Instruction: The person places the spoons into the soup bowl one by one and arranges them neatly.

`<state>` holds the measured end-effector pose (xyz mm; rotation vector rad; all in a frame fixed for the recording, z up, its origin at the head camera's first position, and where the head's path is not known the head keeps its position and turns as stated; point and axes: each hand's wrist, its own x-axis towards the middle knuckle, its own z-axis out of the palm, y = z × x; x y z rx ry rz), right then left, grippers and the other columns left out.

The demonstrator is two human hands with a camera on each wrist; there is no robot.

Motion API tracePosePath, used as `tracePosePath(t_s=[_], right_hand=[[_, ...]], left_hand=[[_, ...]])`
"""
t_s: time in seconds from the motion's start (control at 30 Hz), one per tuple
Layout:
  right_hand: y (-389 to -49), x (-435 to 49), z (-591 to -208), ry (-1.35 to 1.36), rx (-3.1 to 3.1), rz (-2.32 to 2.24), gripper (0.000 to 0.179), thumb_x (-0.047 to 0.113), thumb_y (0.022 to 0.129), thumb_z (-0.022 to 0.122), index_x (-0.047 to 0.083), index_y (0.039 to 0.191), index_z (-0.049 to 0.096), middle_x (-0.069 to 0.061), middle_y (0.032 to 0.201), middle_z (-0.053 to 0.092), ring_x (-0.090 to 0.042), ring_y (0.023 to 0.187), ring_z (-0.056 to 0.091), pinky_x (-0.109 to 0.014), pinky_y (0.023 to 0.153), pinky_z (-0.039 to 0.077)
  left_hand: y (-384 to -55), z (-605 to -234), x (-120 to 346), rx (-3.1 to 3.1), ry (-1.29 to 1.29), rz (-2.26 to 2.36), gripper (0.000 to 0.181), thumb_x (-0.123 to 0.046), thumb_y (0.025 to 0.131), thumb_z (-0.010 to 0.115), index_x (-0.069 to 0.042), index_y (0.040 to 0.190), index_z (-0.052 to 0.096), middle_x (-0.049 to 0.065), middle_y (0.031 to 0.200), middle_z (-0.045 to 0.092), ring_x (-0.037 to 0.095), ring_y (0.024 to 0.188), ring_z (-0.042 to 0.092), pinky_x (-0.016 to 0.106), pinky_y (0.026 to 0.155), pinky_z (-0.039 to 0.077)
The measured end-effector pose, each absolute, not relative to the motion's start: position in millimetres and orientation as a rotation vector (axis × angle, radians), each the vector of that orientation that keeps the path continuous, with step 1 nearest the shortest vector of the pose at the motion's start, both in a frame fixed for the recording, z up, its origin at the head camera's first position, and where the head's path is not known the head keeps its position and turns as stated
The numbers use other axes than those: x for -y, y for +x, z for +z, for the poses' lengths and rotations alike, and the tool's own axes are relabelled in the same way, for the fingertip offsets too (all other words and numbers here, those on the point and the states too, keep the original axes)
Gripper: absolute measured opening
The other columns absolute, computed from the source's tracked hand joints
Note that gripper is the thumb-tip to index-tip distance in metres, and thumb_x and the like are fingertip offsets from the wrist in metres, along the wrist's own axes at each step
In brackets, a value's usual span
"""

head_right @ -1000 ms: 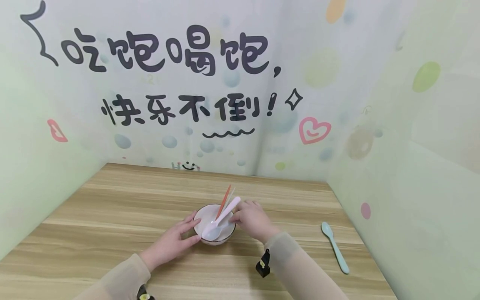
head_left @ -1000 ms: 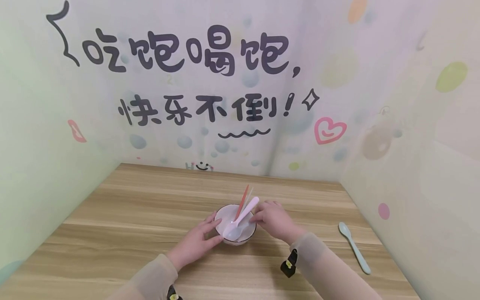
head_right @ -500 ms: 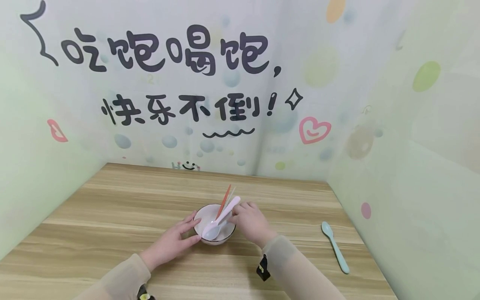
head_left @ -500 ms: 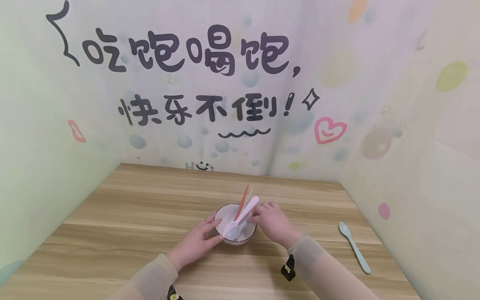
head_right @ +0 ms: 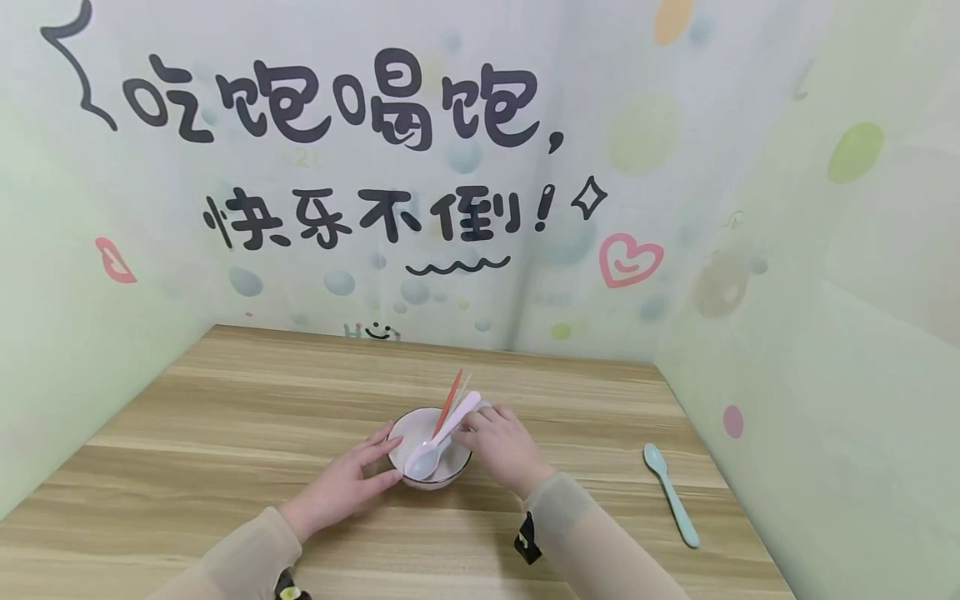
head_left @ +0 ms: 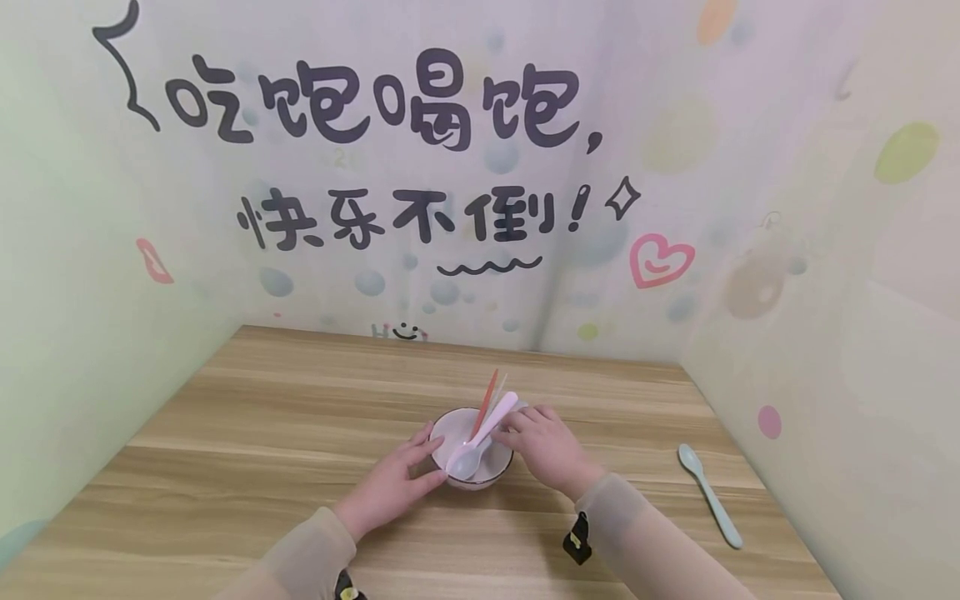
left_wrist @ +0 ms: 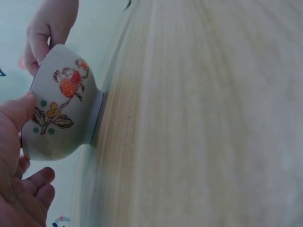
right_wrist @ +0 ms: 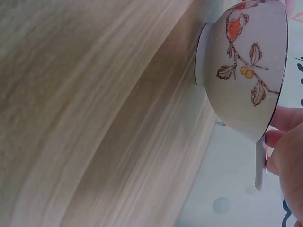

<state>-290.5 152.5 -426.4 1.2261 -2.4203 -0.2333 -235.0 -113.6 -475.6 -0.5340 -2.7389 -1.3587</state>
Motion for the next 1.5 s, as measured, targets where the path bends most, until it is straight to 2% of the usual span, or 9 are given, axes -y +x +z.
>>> tracePosePath(t_s=[0.33, 0.7, 0.87, 1.13, 1.5], right_hand=[[-291.2, -152.9, -427.7, 1.195, 2.428, -0.244, 0.042, 0.004, 0.084, 0.065, 0.026, 0.119, 0.069, 0.005, 0.115, 0.062, -0.022, 0.112, 0.055, -0.042, 0.093, 0.041], [-289.5, -161.7, -427.4, 1.131, 2.405, -0.088, 0.034, 0.005, 0.085, 0.063, 0.023, 0.113, 0.071, 0.005, 0.108, 0.065, -0.020, 0.105, 0.058, -0.041, 0.089, 0.042], [-290.5, -171.2, -430.6, 1.091, 2.403, -0.053, 0.042, -0.003, 0.082, 0.061, 0.022, 0.113, 0.071, 0.004, 0.108, 0.065, -0.021, 0.104, 0.059, -0.042, 0.087, 0.042], [-292.1, -186.1, -433.4, 0.984, 2.407, 0.048, 0.050, -0.007, 0.078, 0.063, 0.025, 0.115, 0.071, 0.002, 0.106, 0.066, -0.023, 0.100, 0.060, -0.045, 0.084, 0.045], [-296.6, -205.5, -436.8, 0.822, 2.496, 0.213, 0.041, -0.006, 0.078, 0.062, 0.012, 0.113, 0.072, -0.006, 0.108, 0.067, -0.030, 0.102, 0.061, -0.051, 0.086, 0.048]], left_hand=[[-235.6, -476.0, 113.5, 2.736, -0.530, -1.343, 0.059, -0.040, 0.091, 0.065, -0.006, 0.138, 0.053, 0.011, 0.155, 0.030, 0.035, 0.140, 0.029, 0.052, 0.112, 0.026], [-234.8, -474.5, 113.4, 2.739, -0.539, -1.337, 0.058, -0.037, 0.091, 0.066, -0.006, 0.138, 0.052, 0.012, 0.155, 0.030, 0.036, 0.140, 0.029, 0.052, 0.111, 0.026], [-234.6, -475.2, 113.8, 2.732, -0.548, -1.338, 0.058, -0.036, 0.091, 0.066, -0.006, 0.138, 0.052, 0.012, 0.155, 0.030, 0.037, 0.139, 0.029, 0.053, 0.111, 0.026], [-234.7, -474.7, 114.2, 2.741, -0.548, -1.336, 0.058, -0.037, 0.092, 0.065, -0.006, 0.139, 0.051, 0.012, 0.155, 0.029, 0.037, 0.140, 0.028, 0.053, 0.111, 0.026], [-233.6, -473.1, 113.9, 2.749, -0.544, -1.330, 0.060, -0.040, 0.091, 0.065, -0.006, 0.139, 0.051, 0.013, 0.155, 0.029, 0.038, 0.140, 0.028, 0.054, 0.111, 0.026]])
